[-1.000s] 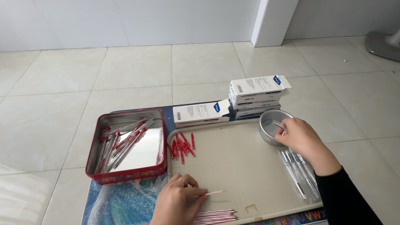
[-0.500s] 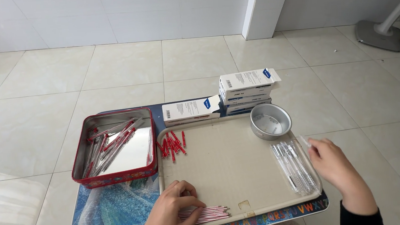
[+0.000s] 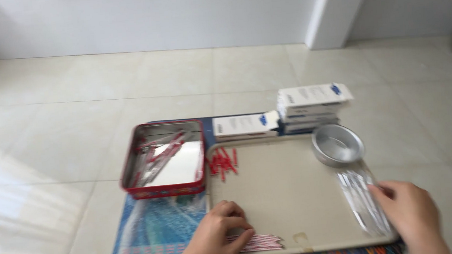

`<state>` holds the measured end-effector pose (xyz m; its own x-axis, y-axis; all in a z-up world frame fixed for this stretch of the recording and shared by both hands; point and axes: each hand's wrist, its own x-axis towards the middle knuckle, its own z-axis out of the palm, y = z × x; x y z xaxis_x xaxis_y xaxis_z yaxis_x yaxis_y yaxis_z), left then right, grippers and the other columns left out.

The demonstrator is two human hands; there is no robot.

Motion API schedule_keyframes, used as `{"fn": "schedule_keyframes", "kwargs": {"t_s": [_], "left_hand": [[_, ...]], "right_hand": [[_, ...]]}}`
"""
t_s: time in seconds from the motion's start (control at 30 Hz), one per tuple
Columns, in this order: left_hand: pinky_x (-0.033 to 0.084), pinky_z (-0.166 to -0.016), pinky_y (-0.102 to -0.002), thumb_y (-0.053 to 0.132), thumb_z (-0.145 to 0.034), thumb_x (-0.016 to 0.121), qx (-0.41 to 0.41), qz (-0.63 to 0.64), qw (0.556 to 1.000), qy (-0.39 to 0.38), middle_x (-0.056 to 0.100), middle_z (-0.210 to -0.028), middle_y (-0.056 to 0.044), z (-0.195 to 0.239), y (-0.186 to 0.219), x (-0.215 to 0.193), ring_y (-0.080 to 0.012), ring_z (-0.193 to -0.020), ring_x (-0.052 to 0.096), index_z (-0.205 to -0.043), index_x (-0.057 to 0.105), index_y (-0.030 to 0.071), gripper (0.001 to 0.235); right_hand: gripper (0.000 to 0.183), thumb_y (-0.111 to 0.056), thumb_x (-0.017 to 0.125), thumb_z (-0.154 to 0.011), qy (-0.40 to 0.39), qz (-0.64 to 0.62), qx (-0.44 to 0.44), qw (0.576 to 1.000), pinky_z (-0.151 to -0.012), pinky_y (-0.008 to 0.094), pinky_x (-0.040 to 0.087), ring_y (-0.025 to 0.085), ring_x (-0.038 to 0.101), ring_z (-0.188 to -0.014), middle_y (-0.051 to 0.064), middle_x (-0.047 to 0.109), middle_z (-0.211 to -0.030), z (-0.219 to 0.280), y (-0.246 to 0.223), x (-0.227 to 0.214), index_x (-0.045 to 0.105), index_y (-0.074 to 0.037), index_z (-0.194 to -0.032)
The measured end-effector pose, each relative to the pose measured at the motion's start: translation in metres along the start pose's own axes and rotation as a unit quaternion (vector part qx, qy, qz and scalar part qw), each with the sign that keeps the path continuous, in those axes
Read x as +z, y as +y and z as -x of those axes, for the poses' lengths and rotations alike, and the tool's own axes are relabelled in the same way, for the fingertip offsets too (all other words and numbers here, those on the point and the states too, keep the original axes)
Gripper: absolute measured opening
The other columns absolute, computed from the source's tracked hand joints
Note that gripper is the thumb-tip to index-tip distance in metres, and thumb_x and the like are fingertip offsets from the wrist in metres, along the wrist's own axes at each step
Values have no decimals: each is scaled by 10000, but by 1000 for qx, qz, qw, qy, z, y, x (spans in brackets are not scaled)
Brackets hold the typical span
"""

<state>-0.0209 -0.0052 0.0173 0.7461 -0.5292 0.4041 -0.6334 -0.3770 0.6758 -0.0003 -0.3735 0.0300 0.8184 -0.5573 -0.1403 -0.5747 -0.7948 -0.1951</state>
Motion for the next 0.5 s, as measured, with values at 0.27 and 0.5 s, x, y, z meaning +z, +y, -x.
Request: {"fn": "schedule_keyframes", "kwargs": {"t_s": [0.27, 0.5], "left_hand": [[495, -590, -312, 182, -856, 601, -167, -104, 964, 178, 686, -784, 13, -21, -17, -64, -159, -636, 624, -839, 653, 134, 73], [553, -675, -373, 6, -876, 464, -397, -337, 852, 49, 606, -996, -123, -61, -108, -101, -261, -852, 641, -1004, 572, 60, 176]], "right_hand": [[458, -536, 592, -838, 139, -48, -100, 984, -818, 324, 524, 187, 676, -1022, -57, 735, -1104, -15, 5, 40, 746, -236, -1147], [456, -400, 665, -759, 47, -166, -254, 952, -886, 280, 510, 117, 673, -948, -77, 731, -1040, 17, -66, 46, 683, -222, -1178]]}}
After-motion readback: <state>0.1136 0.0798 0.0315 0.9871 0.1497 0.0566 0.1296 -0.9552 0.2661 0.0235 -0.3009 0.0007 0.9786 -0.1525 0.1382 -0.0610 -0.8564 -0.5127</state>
